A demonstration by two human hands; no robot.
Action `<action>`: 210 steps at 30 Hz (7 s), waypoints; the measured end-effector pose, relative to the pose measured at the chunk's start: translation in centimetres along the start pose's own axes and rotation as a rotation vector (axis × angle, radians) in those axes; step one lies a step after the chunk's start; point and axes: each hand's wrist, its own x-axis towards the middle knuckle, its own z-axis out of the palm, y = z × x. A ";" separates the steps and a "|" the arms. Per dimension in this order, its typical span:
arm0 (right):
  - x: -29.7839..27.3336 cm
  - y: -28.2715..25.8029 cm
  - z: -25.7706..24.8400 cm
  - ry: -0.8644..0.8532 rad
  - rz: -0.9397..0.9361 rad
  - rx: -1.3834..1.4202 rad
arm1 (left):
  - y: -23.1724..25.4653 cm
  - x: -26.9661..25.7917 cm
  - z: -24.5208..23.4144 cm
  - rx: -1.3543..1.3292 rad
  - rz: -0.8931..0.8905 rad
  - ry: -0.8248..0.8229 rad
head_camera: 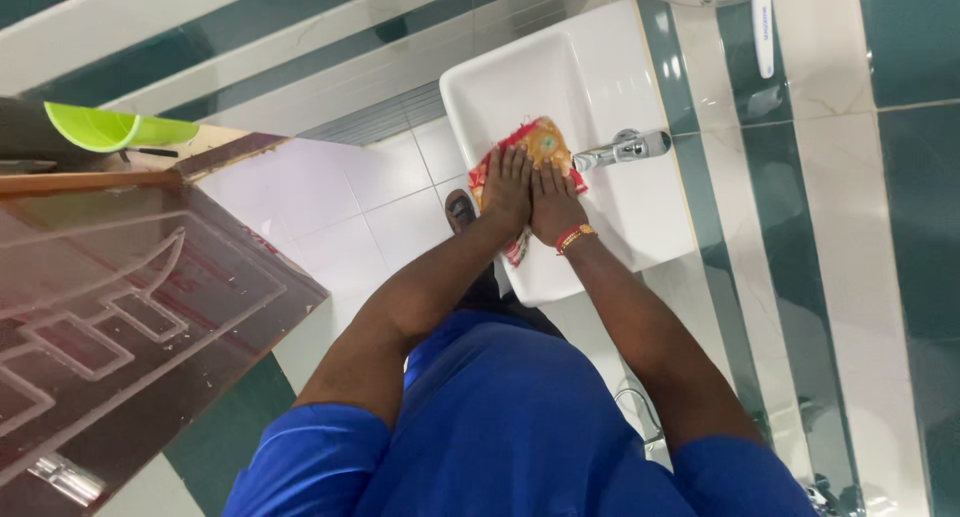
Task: The person wipes a small white sink and the adjacent faucet by hand using a red patterned cloth.
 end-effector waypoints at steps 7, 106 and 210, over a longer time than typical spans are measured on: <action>6.3 0.4 -4.1 0.126 0.068 -0.011 | -5.1 3.4 -4.0 0.021 -0.067 0.128; 5.1 2.1 -2.8 0.138 -0.013 -0.112 | -1.9 3.7 -1.6 -0.105 -0.104 0.120; -18.0 0.6 -7.9 -0.044 -0.046 -0.078 | 9.4 -13.5 -0.3 -0.477 0.151 0.005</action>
